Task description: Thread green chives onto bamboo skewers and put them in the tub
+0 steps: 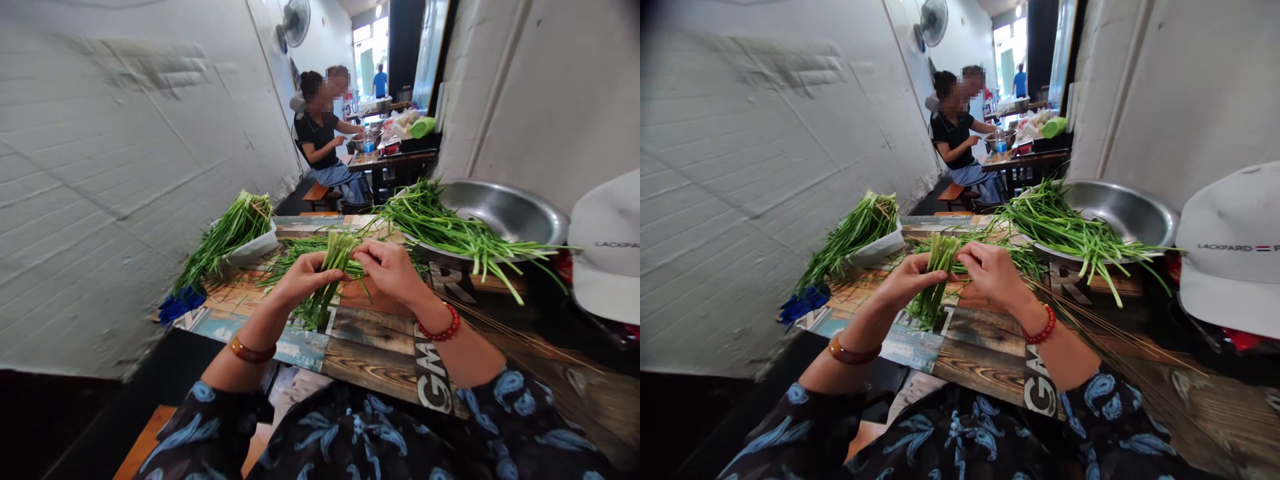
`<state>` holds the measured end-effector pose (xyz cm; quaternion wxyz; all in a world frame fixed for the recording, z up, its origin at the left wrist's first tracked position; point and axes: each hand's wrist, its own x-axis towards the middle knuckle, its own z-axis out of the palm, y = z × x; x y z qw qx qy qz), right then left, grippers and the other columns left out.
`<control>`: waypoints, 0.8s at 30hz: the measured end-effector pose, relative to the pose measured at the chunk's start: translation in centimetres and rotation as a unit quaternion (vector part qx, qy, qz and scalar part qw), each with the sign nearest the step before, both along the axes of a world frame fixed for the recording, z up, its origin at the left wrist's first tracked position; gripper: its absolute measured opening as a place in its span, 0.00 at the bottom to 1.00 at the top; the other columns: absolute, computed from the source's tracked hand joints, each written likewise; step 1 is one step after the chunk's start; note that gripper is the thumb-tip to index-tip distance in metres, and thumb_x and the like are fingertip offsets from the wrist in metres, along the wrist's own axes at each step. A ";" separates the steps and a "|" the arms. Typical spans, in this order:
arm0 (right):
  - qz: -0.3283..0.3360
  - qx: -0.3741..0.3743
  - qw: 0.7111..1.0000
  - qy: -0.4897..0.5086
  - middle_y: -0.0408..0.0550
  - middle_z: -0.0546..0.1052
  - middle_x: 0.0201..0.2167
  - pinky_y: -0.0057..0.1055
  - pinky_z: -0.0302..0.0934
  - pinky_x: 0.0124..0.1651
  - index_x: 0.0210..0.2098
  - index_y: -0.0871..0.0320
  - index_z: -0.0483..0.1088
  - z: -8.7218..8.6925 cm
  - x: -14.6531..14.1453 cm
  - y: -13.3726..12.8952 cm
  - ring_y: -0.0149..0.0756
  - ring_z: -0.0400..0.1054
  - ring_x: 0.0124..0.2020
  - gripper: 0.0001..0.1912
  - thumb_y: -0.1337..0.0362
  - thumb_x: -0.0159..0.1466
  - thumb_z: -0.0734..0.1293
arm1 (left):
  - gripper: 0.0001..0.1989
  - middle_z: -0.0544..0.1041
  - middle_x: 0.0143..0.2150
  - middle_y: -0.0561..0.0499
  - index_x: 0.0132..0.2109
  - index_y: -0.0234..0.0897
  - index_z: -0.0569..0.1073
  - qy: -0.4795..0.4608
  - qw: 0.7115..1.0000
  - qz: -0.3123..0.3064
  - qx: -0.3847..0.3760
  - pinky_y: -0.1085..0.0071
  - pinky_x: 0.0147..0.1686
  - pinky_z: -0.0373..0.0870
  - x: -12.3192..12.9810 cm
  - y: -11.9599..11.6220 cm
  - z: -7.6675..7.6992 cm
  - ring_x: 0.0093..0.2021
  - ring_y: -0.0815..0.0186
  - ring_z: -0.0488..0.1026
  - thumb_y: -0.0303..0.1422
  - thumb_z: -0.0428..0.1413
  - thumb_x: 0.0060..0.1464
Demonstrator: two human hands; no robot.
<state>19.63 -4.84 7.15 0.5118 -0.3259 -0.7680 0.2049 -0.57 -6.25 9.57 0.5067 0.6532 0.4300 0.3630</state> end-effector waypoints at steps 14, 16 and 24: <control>0.168 -0.302 0.917 0.199 0.46 0.76 0.37 0.24 0.67 0.26 0.54 0.57 0.62 -2.0 -1.5 -1.8 0.32 0.74 0.31 0.32 0.52 0.56 0.73 | 0.19 0.73 0.24 0.53 0.34 0.33 0.73 0.131 0.985 -0.106 -0.022 0.78 0.17 0.57 -2.5 -1.2 1.9 0.18 0.75 0.63 0.47 0.60 0.54; 0.131 -0.312 0.919 0.203 0.42 0.74 0.32 0.22 0.62 0.20 0.54 0.56 0.63 -2.9 -1.4 -2.7 0.28 0.71 0.24 0.29 0.48 0.59 0.70 | 0.19 0.74 0.26 0.52 0.36 0.33 0.73 0.155 0.975 -0.154 -0.044 0.78 0.18 0.59 -2.1 -1.1 0.7 0.19 0.74 0.65 0.48 0.59 0.55; -0.060 -0.326 0.926 0.182 0.33 0.65 0.16 0.19 0.51 0.13 0.41 0.55 0.65 -8.6 -0.6 -6.0 0.25 0.62 0.12 0.19 0.45 0.66 0.61 | 0.21 0.72 0.24 0.54 0.35 0.33 0.71 0.167 0.937 -0.289 -0.101 0.77 0.18 0.58 0.3 -0.2 -4.2 0.18 0.73 0.63 0.50 0.56 0.56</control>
